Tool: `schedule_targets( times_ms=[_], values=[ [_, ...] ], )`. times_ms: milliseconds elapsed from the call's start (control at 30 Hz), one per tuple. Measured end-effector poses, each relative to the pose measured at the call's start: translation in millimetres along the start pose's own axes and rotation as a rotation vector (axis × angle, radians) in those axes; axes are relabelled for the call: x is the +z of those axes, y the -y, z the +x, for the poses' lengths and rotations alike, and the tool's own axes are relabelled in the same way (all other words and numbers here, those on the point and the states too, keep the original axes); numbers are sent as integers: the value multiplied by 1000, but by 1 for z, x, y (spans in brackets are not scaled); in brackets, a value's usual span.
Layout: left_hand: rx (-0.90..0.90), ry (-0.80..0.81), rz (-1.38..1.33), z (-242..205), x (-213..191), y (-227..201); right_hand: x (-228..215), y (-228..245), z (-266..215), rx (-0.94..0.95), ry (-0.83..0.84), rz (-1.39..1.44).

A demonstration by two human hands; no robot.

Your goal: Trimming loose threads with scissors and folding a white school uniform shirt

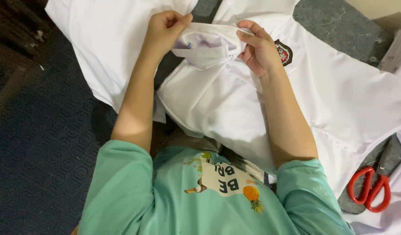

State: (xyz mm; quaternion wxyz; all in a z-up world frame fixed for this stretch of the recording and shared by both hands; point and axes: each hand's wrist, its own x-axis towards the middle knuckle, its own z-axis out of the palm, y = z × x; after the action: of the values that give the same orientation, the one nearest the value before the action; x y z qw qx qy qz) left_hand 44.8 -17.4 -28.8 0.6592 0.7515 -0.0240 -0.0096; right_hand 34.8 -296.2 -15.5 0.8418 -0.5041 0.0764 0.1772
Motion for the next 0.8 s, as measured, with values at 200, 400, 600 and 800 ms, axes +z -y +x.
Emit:
schedule_targets(
  times_ms=[200,400,600,800],
  values=[
    [785,107,394,-24,-8,-45,21,-2,-13,-165,46,-154],
    [752,244,490,-26,-3,-58,33,-3,-21,-361,-8,-323],
    [833,129,569,-25,3,-46,64,5,-55,-869,-123,-1157],
    [707,14,673,-26,4,-18,59,-15,-45,-865,-173,-1413]
  ],
)
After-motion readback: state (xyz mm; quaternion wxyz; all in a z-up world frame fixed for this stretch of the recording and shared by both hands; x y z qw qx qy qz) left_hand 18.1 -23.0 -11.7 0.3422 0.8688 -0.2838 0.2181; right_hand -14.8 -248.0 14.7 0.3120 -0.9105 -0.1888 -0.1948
